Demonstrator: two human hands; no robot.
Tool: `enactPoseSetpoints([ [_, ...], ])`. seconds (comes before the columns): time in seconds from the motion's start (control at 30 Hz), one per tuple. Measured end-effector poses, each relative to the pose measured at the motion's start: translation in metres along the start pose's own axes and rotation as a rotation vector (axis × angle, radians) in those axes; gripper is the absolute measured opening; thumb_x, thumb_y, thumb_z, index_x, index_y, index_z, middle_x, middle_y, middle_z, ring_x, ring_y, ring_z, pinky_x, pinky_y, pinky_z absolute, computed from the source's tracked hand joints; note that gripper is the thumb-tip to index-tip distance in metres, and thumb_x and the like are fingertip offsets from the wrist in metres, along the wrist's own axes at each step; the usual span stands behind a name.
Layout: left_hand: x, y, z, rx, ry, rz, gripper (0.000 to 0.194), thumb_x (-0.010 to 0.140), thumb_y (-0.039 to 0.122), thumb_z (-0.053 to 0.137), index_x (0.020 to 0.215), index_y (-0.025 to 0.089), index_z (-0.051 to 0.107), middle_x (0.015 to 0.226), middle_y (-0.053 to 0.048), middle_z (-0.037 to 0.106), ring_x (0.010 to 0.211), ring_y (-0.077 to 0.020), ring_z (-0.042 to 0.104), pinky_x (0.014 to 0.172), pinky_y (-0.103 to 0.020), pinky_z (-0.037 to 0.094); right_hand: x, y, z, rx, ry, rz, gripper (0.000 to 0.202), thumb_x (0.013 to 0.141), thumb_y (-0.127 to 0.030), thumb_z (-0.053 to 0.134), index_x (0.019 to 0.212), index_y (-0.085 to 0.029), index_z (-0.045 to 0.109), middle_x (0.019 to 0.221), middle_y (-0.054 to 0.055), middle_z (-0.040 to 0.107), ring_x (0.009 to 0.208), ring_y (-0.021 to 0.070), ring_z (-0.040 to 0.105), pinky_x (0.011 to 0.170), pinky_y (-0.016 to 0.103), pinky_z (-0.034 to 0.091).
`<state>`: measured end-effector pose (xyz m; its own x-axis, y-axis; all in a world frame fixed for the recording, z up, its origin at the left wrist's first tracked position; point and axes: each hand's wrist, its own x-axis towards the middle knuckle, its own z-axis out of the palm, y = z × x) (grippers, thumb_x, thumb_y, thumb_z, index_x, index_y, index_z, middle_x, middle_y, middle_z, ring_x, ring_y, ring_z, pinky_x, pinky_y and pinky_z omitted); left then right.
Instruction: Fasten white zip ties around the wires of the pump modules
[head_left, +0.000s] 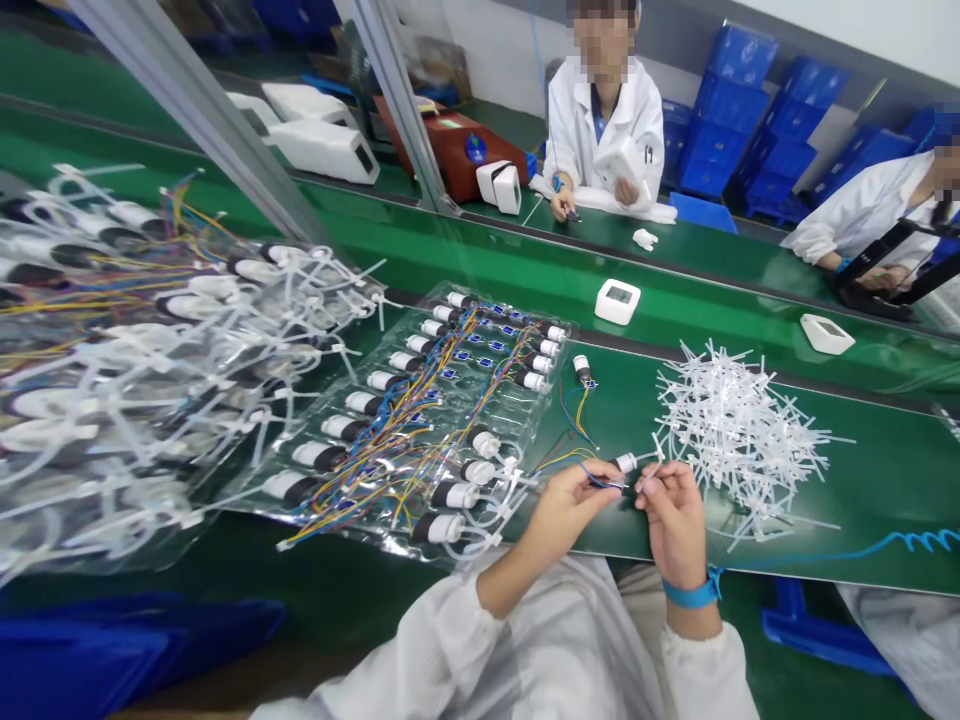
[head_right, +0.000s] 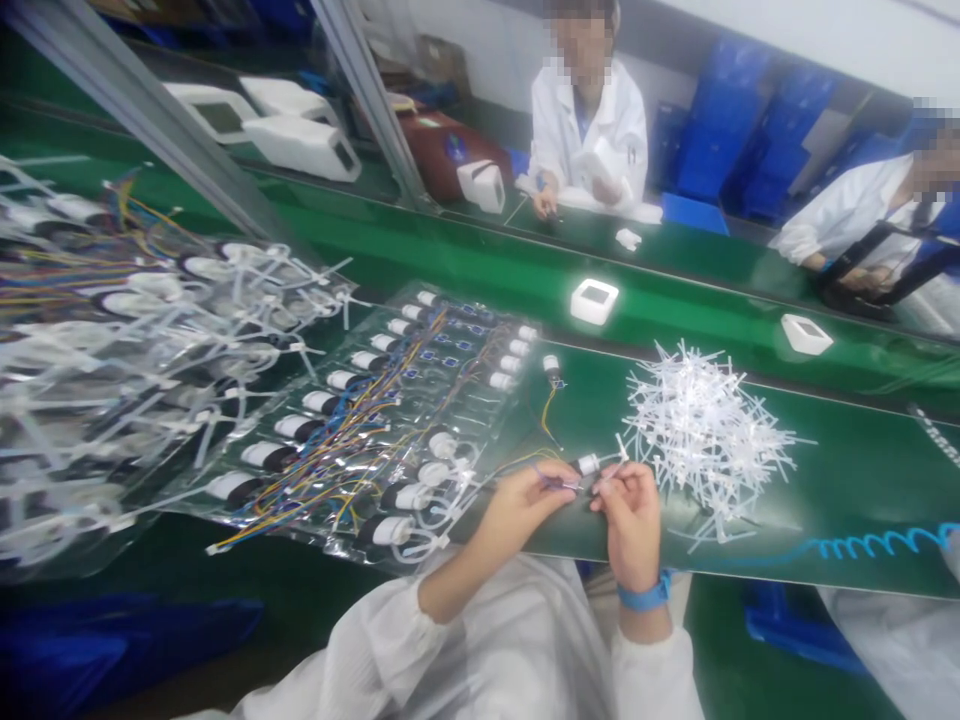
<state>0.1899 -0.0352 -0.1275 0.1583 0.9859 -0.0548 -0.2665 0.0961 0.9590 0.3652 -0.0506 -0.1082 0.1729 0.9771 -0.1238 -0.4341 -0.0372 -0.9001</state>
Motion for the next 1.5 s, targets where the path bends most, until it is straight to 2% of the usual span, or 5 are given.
enactPoseSetpoints([
  [0.27, -0.001, 0.000, 0.003, -0.006, -0.002, -0.020, 0.026, 0.089, 0.037, 0.090, 0.105, 0.019, 0.080, 0.109, -0.010, 0.082, 0.103, -0.0255, 0.077, 0.097, -0.037, 0.061, -0.015, -0.002, -0.008, 0.035, 0.118, 0.178, 0.039, 0.087, -0.037, 0.097, 0.115, -0.026, 0.071, 0.098, 0.002, 0.080, 0.098, 0.0212, 0.078, 0.098, 0.040, 0.068],
  [0.43, -0.001, -0.003, 0.002, 0.009, -0.007, -0.024, 0.026, 0.088, 0.037, 0.091, 0.101, 0.018, 0.080, 0.108, -0.010, 0.082, 0.102, -0.0254, 0.077, 0.096, -0.037, 0.062, -0.012, -0.009, -0.011, 0.028, 0.092, 0.255, 0.042, 0.084, -0.042, 0.099, 0.114, -0.020, 0.080, 0.093, 0.004, 0.077, 0.084, 0.0179, 0.073, 0.071, 0.027, 0.065],
  [0.67, -0.002, -0.001, 0.002, -0.024, -0.063, 0.035, 0.023, 0.088, 0.035, 0.092, 0.095, 0.018, 0.079, 0.105, -0.011, 0.081, 0.104, -0.0253, 0.076, 0.095, -0.036, 0.062, -0.005, -0.023, -0.007, 0.056, -0.045, 0.369, 0.038, 0.084, -0.049, 0.098, 0.094, -0.020, 0.076, 0.077, -0.002, 0.058, 0.059, 0.0091, 0.046, 0.038, 0.014, 0.028],
  [1.07, -0.003, 0.002, 0.002, 0.008, -0.052, -0.017, 0.026, 0.089, 0.037, 0.090, 0.104, 0.019, 0.081, 0.111, -0.011, 0.081, 0.104, -0.0253, 0.076, 0.093, -0.035, 0.063, -0.006, -0.028, -0.022, 0.085, -0.159, 0.565, 0.046, 0.088, -0.058, 0.093, 0.101, -0.015, 0.084, 0.072, -0.005, 0.042, 0.054, 0.0066, 0.025, 0.037, 0.012, 0.017],
  [1.5, -0.003, 0.004, 0.000, 0.031, -0.093, -0.043, 0.027, 0.091, 0.039, 0.090, 0.106, 0.018, 0.081, 0.111, -0.010, 0.082, 0.103, -0.0248, 0.078, 0.090, -0.034, 0.064, -0.015, -0.022, -0.013, 0.054, -0.081, 0.421, 0.031, 0.080, -0.037, 0.101, 0.091, -0.019, 0.078, 0.084, 0.003, 0.071, 0.058, 0.0064, 0.041, 0.041, 0.012, 0.021],
])
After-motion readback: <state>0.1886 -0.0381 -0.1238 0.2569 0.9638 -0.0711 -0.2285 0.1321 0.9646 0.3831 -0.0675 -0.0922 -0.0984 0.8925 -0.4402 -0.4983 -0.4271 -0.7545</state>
